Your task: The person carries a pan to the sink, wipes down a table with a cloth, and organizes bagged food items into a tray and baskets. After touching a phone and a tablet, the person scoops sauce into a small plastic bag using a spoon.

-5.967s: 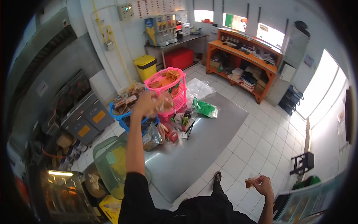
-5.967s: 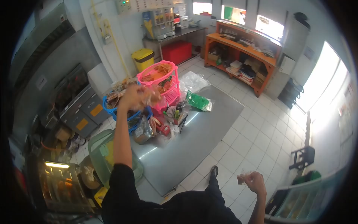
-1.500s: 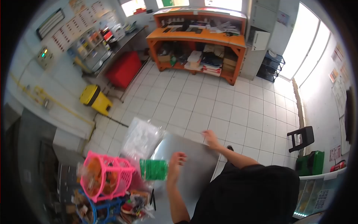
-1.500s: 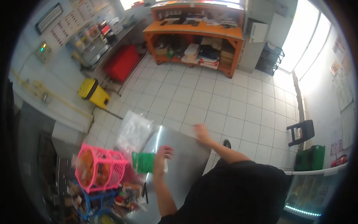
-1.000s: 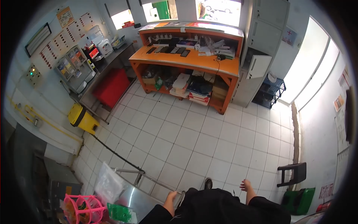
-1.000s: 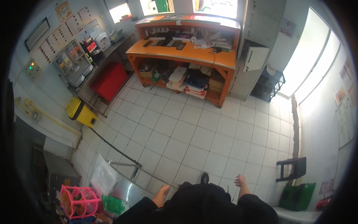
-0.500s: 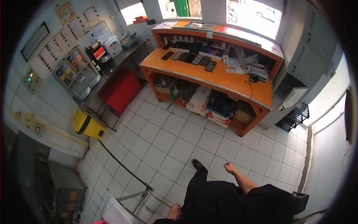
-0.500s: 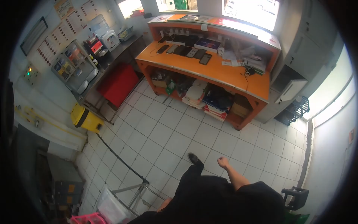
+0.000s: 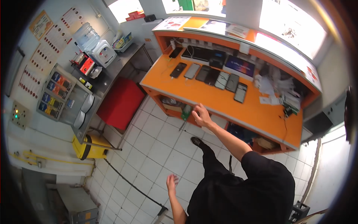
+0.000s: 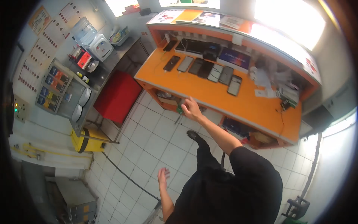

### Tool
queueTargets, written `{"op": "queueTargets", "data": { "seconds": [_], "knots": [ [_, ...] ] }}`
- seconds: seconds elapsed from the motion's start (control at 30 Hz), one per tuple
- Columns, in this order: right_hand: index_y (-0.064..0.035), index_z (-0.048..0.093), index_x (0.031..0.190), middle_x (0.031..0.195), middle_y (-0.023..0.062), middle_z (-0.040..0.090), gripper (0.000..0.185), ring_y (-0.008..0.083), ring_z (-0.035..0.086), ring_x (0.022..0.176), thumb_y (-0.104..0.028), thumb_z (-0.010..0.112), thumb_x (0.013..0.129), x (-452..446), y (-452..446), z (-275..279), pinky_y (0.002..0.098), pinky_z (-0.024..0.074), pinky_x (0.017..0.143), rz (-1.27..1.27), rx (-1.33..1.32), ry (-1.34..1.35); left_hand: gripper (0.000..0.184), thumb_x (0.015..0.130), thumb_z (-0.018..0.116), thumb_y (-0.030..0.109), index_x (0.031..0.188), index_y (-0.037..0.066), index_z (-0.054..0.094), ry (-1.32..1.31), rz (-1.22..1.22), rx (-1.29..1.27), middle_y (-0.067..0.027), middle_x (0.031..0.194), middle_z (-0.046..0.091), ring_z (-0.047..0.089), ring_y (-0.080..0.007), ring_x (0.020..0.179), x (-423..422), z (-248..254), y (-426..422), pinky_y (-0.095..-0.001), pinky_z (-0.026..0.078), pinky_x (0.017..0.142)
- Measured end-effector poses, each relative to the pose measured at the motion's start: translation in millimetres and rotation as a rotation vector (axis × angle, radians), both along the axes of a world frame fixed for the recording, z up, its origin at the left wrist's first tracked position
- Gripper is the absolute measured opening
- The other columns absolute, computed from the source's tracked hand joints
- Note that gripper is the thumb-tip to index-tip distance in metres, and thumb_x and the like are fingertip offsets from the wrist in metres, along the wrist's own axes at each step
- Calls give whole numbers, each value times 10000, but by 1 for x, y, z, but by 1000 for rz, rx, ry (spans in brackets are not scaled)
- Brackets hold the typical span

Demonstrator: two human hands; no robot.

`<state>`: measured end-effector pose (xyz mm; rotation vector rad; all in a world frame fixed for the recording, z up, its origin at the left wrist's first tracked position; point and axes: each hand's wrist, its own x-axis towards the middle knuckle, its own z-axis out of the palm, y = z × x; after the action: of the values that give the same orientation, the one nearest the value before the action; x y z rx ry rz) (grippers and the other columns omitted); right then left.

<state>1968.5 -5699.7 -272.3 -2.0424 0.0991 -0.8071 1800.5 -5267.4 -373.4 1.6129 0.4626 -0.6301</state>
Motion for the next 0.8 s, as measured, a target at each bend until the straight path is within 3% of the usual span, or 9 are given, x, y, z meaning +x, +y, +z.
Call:
{"op": "queueTargets", "data": {
  "seconds": [0.07,0.1,0.13,0.27,0.33,0.47,0.53,0.6,0.8],
  "knots": [
    [-4,539,865,873,151,509,189,319,552,836,-177,598,910,111,-31,-9,404,443,749,-34,56,-170,335,976,542,352,1156,71,569,82,104,143,-89,1018,671,655,-205,875,-1,-63,33,-354,511,697],
    [-1,528,860,865,153,501,179,315,544,824,-161,590,912,166,-50,-14,402,437,736,-52,84,-252,247,969,542,310,1031,75,582,139,141,237,-76,948,667,649,-178,830,-15,-99,57,-339,515,669],
    [4,517,863,864,155,497,176,310,535,818,-151,570,927,215,-71,-23,397,441,755,-75,132,-205,203,966,529,244,951,53,598,238,133,289,-99,873,667,671,-221,803,-32,-108,73,-335,488,567],
    [18,485,881,869,150,491,166,277,507,791,-117,507,976,346,-130,-46,363,445,777,-125,247,-1,336,971,489,338,1123,40,520,720,408,217,-135,1070,603,642,-281,932,-30,-30,33,-421,492,673],
    [7,487,896,870,129,496,166,227,480,757,-125,491,997,371,-144,-52,327,424,751,-90,184,66,424,973,468,385,1209,34,481,757,491,186,-153,1168,570,627,-310,996,-11,-9,21,-465,494,726],
    [1,467,882,838,138,486,120,263,494,757,-80,487,969,386,-151,-63,378,430,739,-63,244,55,612,978,428,480,1381,21,402,696,499,200,-189,1365,506,598,-370,1124,45,5,7,-551,497,833],
    [-4,445,858,882,134,521,156,209,478,754,-89,451,989,386,-153,-73,350,438,754,-32,284,47,599,971,388,494,1369,46,409,636,439,234,-186,1325,532,610,-360,1082,87,0,-2,-547,489,795],
    [-5,445,856,830,149,483,102,281,501,781,-51,478,942,389,-154,-77,412,440,774,24,252,4,691,991,373,560,1438,33,355,578,368,266,-212,1400,479,558,-389,1191,124,-2,-10,-577,447,910],
    [-29,422,832,811,165,474,98,378,524,863,-10,517,845,387,-149,-52,467,416,811,-20,-3,129,648,985,359,590,1353,59,418,428,418,312,-197,1356,510,582,-366,1123,174,9,-27,-571,453,882]
  ]
}}
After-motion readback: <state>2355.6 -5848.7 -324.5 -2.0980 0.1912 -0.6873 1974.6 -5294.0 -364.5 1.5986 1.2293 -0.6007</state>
